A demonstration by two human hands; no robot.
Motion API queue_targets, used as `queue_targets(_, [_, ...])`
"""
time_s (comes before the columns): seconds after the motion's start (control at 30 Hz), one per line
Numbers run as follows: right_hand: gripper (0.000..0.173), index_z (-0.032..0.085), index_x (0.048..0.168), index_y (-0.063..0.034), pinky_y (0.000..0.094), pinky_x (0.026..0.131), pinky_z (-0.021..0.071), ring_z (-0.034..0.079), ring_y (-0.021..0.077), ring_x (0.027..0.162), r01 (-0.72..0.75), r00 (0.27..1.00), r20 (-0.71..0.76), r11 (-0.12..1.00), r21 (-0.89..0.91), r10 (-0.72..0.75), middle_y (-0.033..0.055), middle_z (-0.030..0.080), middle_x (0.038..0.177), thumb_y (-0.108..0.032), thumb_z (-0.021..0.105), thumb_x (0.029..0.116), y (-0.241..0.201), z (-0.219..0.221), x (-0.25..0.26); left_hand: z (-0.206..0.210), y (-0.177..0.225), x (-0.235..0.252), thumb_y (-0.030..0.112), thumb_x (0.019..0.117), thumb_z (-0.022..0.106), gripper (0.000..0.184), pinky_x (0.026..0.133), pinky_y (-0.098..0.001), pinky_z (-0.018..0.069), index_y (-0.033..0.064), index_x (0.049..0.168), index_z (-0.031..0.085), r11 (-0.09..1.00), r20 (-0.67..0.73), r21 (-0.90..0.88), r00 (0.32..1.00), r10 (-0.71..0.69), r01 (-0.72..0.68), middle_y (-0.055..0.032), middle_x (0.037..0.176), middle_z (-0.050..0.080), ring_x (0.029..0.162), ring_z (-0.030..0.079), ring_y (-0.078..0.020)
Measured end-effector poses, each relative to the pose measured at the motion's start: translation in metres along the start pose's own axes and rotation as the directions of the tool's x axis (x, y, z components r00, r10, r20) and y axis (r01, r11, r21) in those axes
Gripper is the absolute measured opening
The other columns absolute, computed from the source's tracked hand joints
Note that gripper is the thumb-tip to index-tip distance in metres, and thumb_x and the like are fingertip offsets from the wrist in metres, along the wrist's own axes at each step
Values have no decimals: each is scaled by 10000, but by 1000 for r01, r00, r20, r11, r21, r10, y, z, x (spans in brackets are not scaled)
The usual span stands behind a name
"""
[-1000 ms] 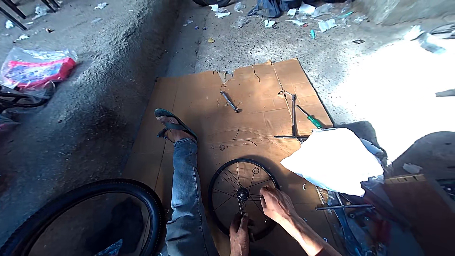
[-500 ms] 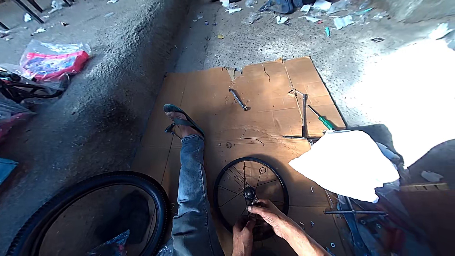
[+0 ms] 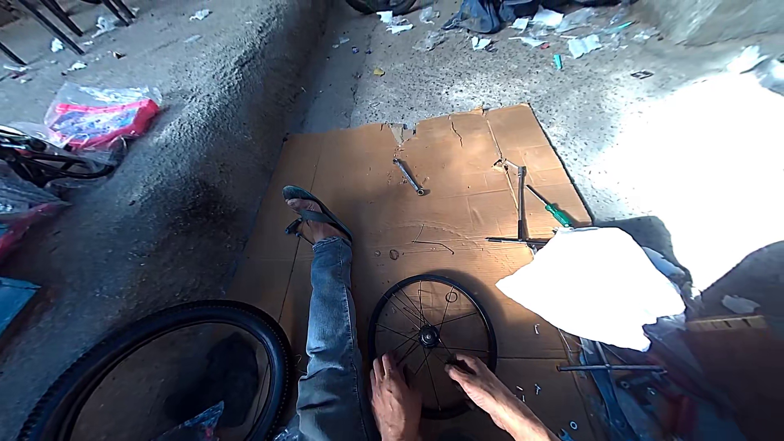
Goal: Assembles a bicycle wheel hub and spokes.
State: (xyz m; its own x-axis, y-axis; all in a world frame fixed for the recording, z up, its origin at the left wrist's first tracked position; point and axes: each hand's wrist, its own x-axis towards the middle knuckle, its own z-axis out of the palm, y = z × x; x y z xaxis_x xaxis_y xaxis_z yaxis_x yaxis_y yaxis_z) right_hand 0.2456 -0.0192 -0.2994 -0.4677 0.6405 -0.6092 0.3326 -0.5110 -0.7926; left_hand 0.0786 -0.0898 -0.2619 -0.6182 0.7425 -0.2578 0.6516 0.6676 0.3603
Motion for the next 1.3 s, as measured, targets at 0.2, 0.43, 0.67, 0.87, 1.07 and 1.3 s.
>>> queue_targets(0.2, [283,653,1227,-107,356,620,537,608,165,685,3,989,149,1000,1,-3,54,650,886,-239,523,1014,-16,-2,-10,15,17,-9,413,996,614,401,876,-485,583,53,1138,724,900,144,-435,989,43,24,-101,1009,740,948,715,-240])
queue_targets(0.43, [313,719,1010,-54,578,841,506,666,325,947,113,982,189,781,-614,6,164,693,974,-333,589,954,-28,-22,0,36,17,-7,129,1057,546,216,659,-335,585,-50,1115,651,416,510,-782,860,-1,464,-130,865,691,694,662,-174])
queue_targets(0.67, [563,674,1274,-120,435,966,554,678,194,1086,142,984,-81,972,-190,-159,79,700,1178,-543,362,1071,-35,-15,52,33,25,-26,236,1126,390,334,468,-257,480,-27,1150,594,301,592,-766,806,-14,568,-44,679,557,486,494,-106])
queue_targets(0.87, [417,618,1299,-78,366,889,533,657,168,1005,3,995,102,998,62,-9,81,680,1133,-388,437,1089,-87,-7,76,40,25,-33,230,1133,362,338,508,-291,529,-38,1156,567,292,595,-768,804,-3,570,-59,670,555,507,539,-132])
queue_targets(1.07, [404,573,1372,-77,415,960,505,667,188,1047,149,969,232,952,-266,-87,80,708,1172,-315,424,1080,-82,7,92,39,25,-32,237,1134,360,348,531,-299,543,-37,1158,573,282,601,-764,799,-14,580,-71,696,583,528,561,-141])
queue_targets(1.3, [364,691,1236,-138,425,940,538,676,194,1027,235,952,-44,815,-529,-303,72,700,1142,-377,499,1038,-48,-26,53,37,31,-37,184,1125,390,340,774,-435,633,-76,1286,538,194,666,-741,740,91,643,-214,948,733,796,744,-299])
